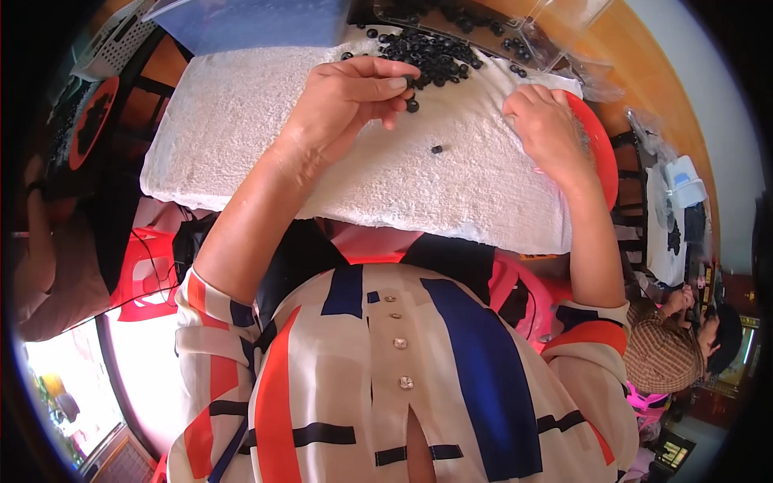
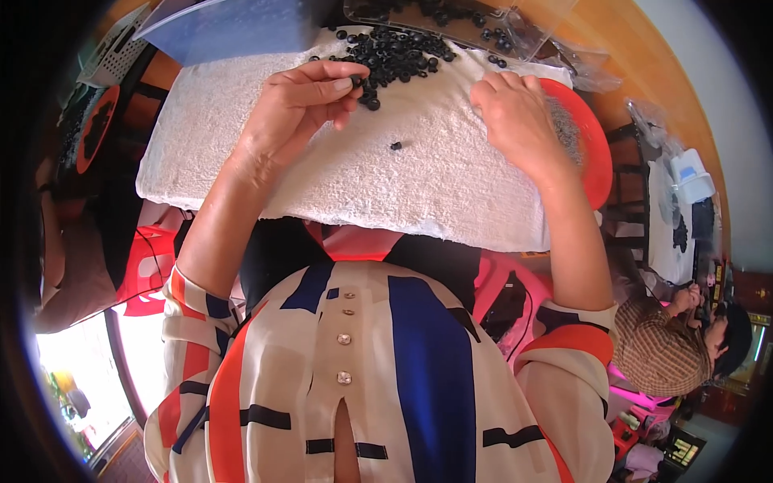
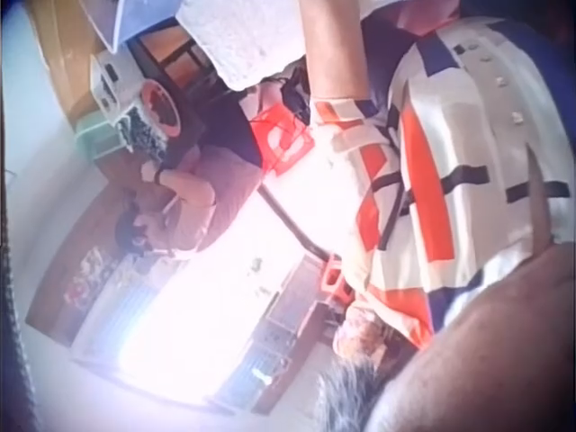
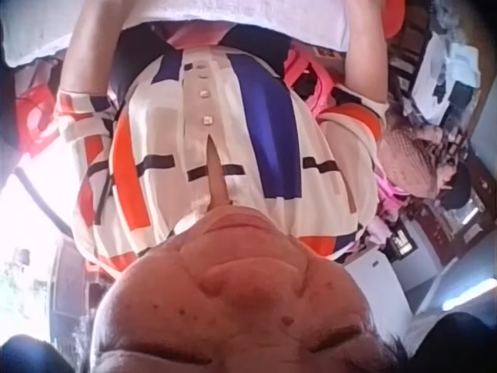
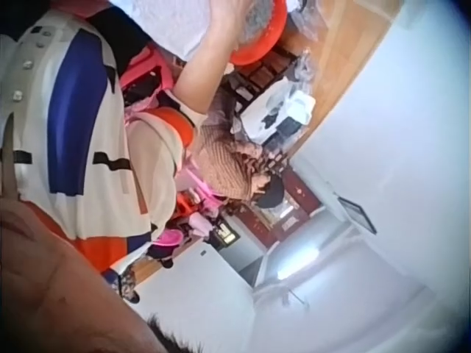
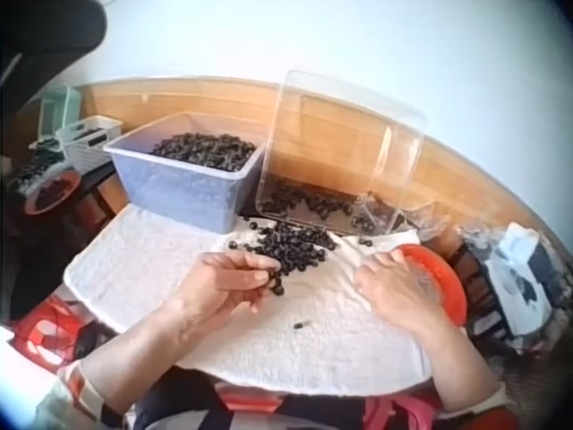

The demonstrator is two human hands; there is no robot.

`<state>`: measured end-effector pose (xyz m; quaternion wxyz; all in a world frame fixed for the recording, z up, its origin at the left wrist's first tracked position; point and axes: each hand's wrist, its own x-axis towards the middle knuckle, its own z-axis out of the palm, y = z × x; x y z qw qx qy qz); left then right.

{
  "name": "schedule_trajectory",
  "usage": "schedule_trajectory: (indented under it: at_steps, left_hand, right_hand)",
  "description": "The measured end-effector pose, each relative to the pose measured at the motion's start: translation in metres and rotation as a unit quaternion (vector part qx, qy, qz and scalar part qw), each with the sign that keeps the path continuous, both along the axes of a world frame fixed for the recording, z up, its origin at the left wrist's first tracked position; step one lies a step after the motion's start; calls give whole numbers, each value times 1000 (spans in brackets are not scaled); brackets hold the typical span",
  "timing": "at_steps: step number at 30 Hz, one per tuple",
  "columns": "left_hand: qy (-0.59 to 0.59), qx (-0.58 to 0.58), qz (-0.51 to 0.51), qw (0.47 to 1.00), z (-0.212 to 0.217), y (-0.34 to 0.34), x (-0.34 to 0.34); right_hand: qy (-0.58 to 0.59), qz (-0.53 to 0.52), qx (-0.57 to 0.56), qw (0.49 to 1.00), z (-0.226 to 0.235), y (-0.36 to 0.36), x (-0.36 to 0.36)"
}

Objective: Manually inspecting and trimming small black plastic components at a workstation.

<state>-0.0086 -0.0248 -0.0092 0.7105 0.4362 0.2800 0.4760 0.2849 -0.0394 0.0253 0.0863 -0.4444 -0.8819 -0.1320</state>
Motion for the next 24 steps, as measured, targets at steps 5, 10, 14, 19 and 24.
schedule_trajectory:
  at_steps: [5,10,14,19,24]
  left_hand:
    - [5,-10,8,1000,1,0,2]
    - [3,-8,10,1000,3,-2,0]
    - [2,-16,7,1000,2,-3,-1]
    - [-16,-17,15,1000,4,-1,1]
    - [-49,-33,-8,998,-2,4,-3]
  right_hand:
    - [41,18,-10,999,-9,8,-9]
    - [59,30,-6,998,-8,6,-10]
    - [105,37,-61,992,-11,2,-9]
    - [72,3,-63,995,-9,0,-13]
    - [58,-41,-72,995,-12,0,-18]
